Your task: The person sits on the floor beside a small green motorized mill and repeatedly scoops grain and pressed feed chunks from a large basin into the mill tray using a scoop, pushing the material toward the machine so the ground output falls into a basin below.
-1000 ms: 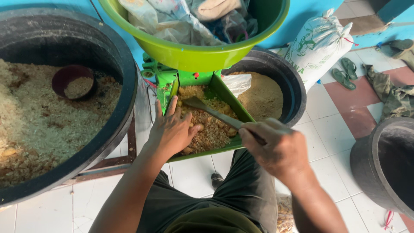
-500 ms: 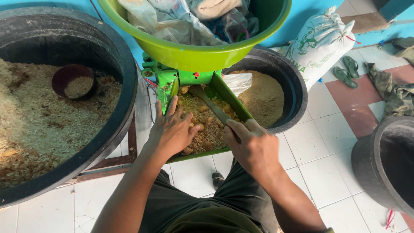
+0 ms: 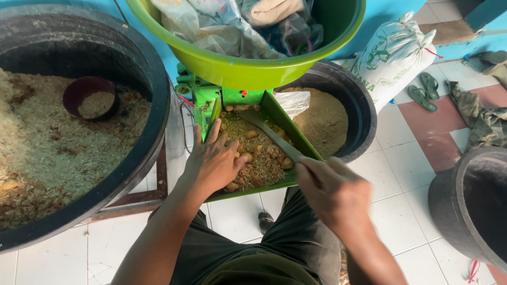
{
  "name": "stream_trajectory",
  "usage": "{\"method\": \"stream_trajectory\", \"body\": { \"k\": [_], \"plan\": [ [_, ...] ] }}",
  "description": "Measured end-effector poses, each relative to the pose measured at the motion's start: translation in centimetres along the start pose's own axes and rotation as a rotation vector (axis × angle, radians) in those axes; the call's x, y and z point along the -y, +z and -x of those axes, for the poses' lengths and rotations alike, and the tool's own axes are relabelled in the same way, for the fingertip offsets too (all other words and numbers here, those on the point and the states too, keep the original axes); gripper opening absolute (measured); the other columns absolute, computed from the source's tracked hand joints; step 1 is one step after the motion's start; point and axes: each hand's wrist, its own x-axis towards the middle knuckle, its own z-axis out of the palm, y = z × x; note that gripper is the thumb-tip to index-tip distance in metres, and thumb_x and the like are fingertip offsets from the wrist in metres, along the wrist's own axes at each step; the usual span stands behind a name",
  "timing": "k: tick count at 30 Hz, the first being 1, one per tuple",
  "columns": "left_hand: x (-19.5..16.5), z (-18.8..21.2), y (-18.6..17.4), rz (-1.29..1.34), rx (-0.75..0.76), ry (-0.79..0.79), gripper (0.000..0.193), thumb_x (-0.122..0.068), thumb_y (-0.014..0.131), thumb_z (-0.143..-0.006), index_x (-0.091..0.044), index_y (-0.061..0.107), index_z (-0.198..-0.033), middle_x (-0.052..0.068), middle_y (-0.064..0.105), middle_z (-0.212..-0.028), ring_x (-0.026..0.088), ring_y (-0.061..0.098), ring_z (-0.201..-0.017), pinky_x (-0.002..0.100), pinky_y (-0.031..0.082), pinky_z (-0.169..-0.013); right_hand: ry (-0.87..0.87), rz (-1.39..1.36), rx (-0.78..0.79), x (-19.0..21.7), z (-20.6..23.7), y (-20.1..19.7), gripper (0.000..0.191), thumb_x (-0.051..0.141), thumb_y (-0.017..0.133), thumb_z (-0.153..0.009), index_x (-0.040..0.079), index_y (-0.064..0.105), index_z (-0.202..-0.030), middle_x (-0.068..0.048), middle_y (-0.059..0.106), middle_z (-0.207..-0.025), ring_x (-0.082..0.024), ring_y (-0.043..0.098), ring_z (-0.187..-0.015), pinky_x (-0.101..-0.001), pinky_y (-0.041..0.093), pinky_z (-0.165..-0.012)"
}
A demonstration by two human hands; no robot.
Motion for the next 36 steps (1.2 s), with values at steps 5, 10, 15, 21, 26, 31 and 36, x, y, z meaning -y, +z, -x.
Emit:
{"method": "stream_trajectory", "body": {
  "k": [5,10,15,21,26,31,36],
  "plan": [
    [-0.1,0.1,-0.2,0.0,-0.04,0.021,0.048,-0.047,0.057,-0.096,-0.006,0.068,-0.117,0.026,0.062,-0.129,0.04,0.028,-0.149,0.074,0.014,-0.115,0.06,0.131,0.063,-0.1,0.2,-1.1,0.014,0.021,0.077,-0.089,0.011,0.08,-0.099,-0.005,0.068,-0.072,-0.02,0.065,-0.05,-0.0347,0.049,-0.045],
    [-0.4,0.4,-0.3,0.014,-0.081,0.016,0.047,-0.046,0.06,-0.094,-0.004,0.069,-0.113,0.025,0.064,-0.127,0.04,0.032,-0.148,0.073,0.016,-0.115,-0.018,0.068,-0.008,-0.8,-1.5,4.1,0.018,0.024,0.078,-0.09,0.01,0.079,-0.102,-0.008,0.069,-0.078,-0.024,0.067,-0.058,-0.0358,0.051,-0.05],
    [-0.4,0.4,-0.5,0.008,-0.05,0.006,0.046,-0.047,0.061,-0.094,-0.004,0.07,-0.109,0.025,0.067,-0.119,0.04,0.034,-0.147,0.073,0.016,-0.115,0.09,0.023,0.064,-0.8,0.4,-0.7,0.017,0.024,0.077,-0.09,0.012,0.079,-0.101,-0.005,0.068,-0.072,-0.02,0.067,-0.055,-0.0362,0.052,-0.05],
    [-0.3,0.3,-0.3,0.012,-0.052,-0.005,0.044,-0.044,0.06,-0.094,-0.004,0.07,-0.11,0.021,0.069,-0.116,0.038,0.037,-0.146,0.074,0.016,-0.116,-0.04,0.056,0.07,1.4,-1.9,0.8,0.017,0.025,0.078,-0.087,0.013,0.08,-0.099,-0.005,0.069,-0.074,-0.022,0.066,-0.055,-0.0359,0.05,-0.047],
    [-0.1,0.1,-0.1,-0.003,-0.055,0.014,0.048,-0.046,0.059,-0.095,-0.003,0.069,-0.116,0.022,0.069,-0.116,0.039,0.036,-0.144,0.074,0.016,-0.113,0.005,0.073,0.051,1.5,-1.6,1.8,0.017,0.025,0.078,-0.089,0.014,0.08,-0.102,-0.005,0.069,-0.074,-0.022,0.066,-0.055,-0.0362,0.051,-0.048],
    [-0.1,0.3,0.1,0.006,-0.071,0.013,0.048,-0.048,0.058,-0.095,-0.004,0.07,-0.111,0.021,0.069,-0.117,0.039,0.038,-0.145,0.073,0.018,-0.115,0.044,0.036,0.132,1.9,-1.6,0.7,0.017,0.025,0.077,-0.089,0.014,0.081,-0.1,-0.004,0.069,-0.072,-0.022,0.067,-0.054,-0.0357,0.052,-0.047],
    [-0.1,1.6,-0.3,-0.048,-0.263,0.085,0.041,-0.04,0.063,-0.091,-0.003,0.071,-0.109,0.019,0.07,-0.112,0.035,0.045,-0.138,0.075,0.023,-0.108,-0.071,0.104,0.022,1.6,-3.5,-0.1,0.016,0.023,0.078,-0.09,0.011,0.079,-0.1,-0.007,0.07,-0.078,-0.023,0.066,-0.059,-0.0353,0.051,-0.051]
  ]
}}
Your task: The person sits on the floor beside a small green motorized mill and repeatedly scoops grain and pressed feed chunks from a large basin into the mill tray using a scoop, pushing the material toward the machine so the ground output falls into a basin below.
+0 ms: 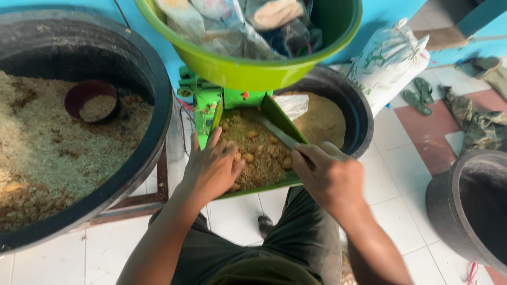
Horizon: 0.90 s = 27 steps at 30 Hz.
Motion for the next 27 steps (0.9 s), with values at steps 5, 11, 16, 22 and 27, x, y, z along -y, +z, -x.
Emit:
{"method": "stream_trajectory", "body": {
  "k": [5,11,16,22,27],
  "plan": [
    [-0.5,1.1,-0.7,0.046,0.051,-0.047,0.03,-0.035,0.063,-0.092,-0.006,0.071,-0.098,0.016,0.071,-0.105,0.034,0.047,-0.138,0.073,0.026,-0.11,-0.032,-0.168,0.18,-0.6,1.1,-4.3,0.013,0.023,0.076,-0.09,0.012,0.079,-0.097,-0.002,0.073,-0.074,-0.014,0.067,-0.051,-0.0298,0.05,-0.042],
    [-0.5,1.2,-0.8,0.037,-0.031,-0.029,0.024,-0.029,0.061,-0.093,-0.006,0.07,-0.096,0.015,0.071,-0.104,0.034,0.049,-0.138,0.068,0.029,-0.112,-0.152,-0.027,0.088,2.8,-1.1,-1.1,0.015,0.022,0.078,-0.089,0.01,0.079,-0.097,-0.004,0.063,-0.067,-0.021,0.062,-0.052,-0.0364,0.048,-0.045],
    [-0.6,1.2,-0.8,0.052,-0.045,-0.038,0.023,-0.027,0.062,-0.092,-0.006,0.07,-0.096,0.013,0.071,-0.104,0.033,0.05,-0.137,0.069,0.031,-0.111,-0.062,-0.02,0.108,3.1,1.3,-0.7,0.015,0.021,0.079,-0.087,0.011,0.079,-0.098,-0.003,0.062,-0.064,-0.019,0.061,-0.046,-0.0369,0.047,-0.039],
    [-0.6,1.3,-1.0,0.07,-0.039,-0.02,0.022,-0.027,0.064,-0.091,-0.006,0.072,-0.095,0.01,0.07,-0.105,0.033,0.05,-0.136,0.069,0.031,-0.111,-0.031,0.014,-0.001,1.3,1.7,5.4,0.011,0.019,0.078,-0.09,0.011,0.077,-0.097,-0.006,0.064,-0.072,-0.024,0.065,-0.057,-0.0377,0.051,-0.049],
    [-0.6,1.2,-1.3,0.107,-0.046,-0.004,0.019,-0.024,0.065,-0.09,-0.007,0.072,-0.095,0.01,0.067,-0.113,0.035,0.047,-0.137,0.07,0.029,-0.111,0.026,-0.071,-0.062,-1.5,1.7,4.6,0.014,0.02,0.078,-0.09,0.011,0.078,-0.101,-0.007,0.071,-0.079,-0.023,0.069,-0.066,-0.0366,0.055,-0.056]
  ]
}}
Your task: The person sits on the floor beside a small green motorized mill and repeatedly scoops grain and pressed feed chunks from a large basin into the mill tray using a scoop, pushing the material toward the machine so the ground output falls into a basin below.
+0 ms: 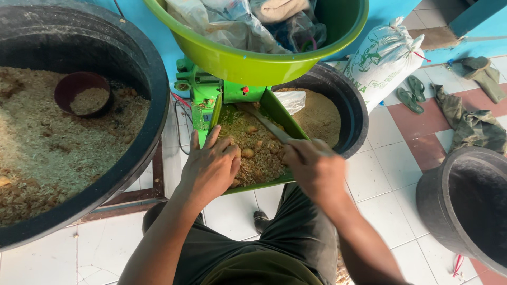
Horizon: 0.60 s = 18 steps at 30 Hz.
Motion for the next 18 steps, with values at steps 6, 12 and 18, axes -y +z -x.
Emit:
{"method": "stream_trajectory", "body": {
  "k": [6,12,18],
  "plan": [
    [0.0,-0.2,-0.7,0.05,0.026,0.044,0.01,-0.018,0.068,-0.088,-0.009,0.071,-0.086,0.01,0.065,-0.119,0.038,0.045,-0.139,0.07,0.026,-0.112,0.213,0.084,0.198,-1.4,0.6,-11.7,0.016,0.02,0.078,-0.089,0.01,0.081,-0.101,-0.005,0.073,-0.079,-0.017,0.068,-0.058,-0.0325,0.051,-0.052],
    [-0.1,-0.3,-0.9,0.089,0.074,0.072,0.02,-0.016,0.069,-0.088,-0.012,0.076,-0.106,0.005,0.069,-0.107,0.031,0.05,-0.132,0.07,0.02,-0.118,0.234,0.193,0.386,0.0,-3.2,-16.2,0.017,0.025,0.081,-0.082,0.014,0.082,-0.095,-0.006,0.072,-0.071,-0.018,0.064,-0.055,-0.0341,0.05,-0.049],
    [-0.1,-0.3,-0.7,0.068,0.146,0.068,0.019,-0.016,0.069,-0.088,-0.015,0.077,-0.104,0.003,0.072,-0.105,0.029,0.051,-0.13,0.07,0.015,-0.118,0.005,0.124,0.281,-0.2,-3.9,-11.8,0.015,0.025,0.079,-0.088,0.012,0.08,-0.095,-0.008,0.072,-0.076,-0.024,0.067,-0.059,-0.0366,0.051,-0.052]
  ]
}}
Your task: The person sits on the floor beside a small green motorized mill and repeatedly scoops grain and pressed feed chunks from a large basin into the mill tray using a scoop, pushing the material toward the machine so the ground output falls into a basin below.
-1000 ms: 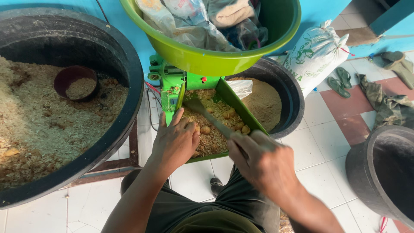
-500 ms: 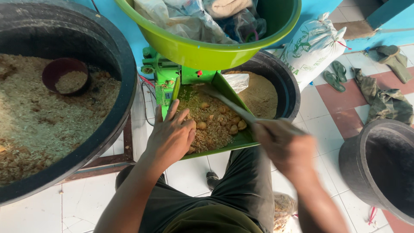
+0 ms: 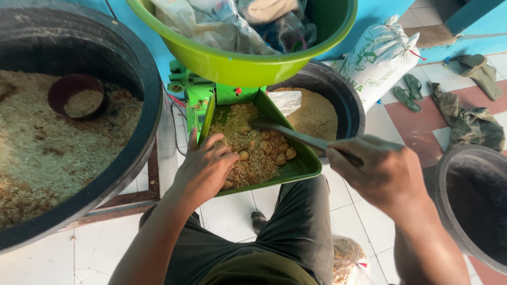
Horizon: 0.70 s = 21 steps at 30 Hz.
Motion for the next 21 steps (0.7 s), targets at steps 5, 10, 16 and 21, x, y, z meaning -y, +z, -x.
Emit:
{"method": "stream_trajectory", "body": {
  "k": [5,10,16,21],
  "plan": [
    [0.1,0.4,0.3,0.036,-0.039,0.007,0.021,-0.013,0.069,-0.087,-0.015,0.077,-0.106,0.003,0.071,-0.105,0.03,0.052,-0.129,0.068,0.02,-0.116,0.028,0.018,-0.042,-1.2,2.5,2.4,0.015,0.027,0.078,-0.088,0.015,0.081,-0.097,-0.005,0.074,-0.079,-0.021,0.069,-0.059,-0.0348,0.052,-0.051],
    [0.4,0.2,0.5,0.03,-0.101,0.034,0.024,-0.011,0.07,-0.084,-0.016,0.076,-0.107,0.003,0.071,-0.105,0.028,0.054,-0.126,0.066,0.024,-0.116,0.036,-0.067,-0.167,-0.8,2.3,10.1,0.015,0.025,0.078,-0.09,0.013,0.079,-0.099,-0.006,0.074,-0.082,-0.022,0.07,-0.06,-0.0351,0.053,-0.05],
    [0.4,0.5,0.5,0.059,-0.161,-0.001,0.025,-0.007,0.072,-0.082,-0.015,0.075,-0.105,0.002,0.073,-0.101,0.026,0.059,-0.123,0.064,0.026,-0.117,0.065,-0.096,-0.235,0.2,1.6,13.3,0.02,0.026,0.081,-0.088,0.012,0.079,-0.102,-0.008,0.072,-0.08,-0.024,0.07,-0.065,-0.0362,0.055,-0.055],
    [2.8,-3.0,0.6,-0.034,-0.22,0.02,0.024,-0.004,0.071,-0.086,-0.016,0.076,-0.106,0.007,0.076,-0.104,0.027,0.06,-0.122,0.066,0.026,-0.119,0.188,-0.17,-0.162,-1.6,3.4,9.9,0.023,0.024,0.08,-0.092,0.005,0.077,-0.103,-0.009,0.075,-0.085,-0.017,0.073,-0.066,-0.0305,0.057,-0.056]
  ]
}}
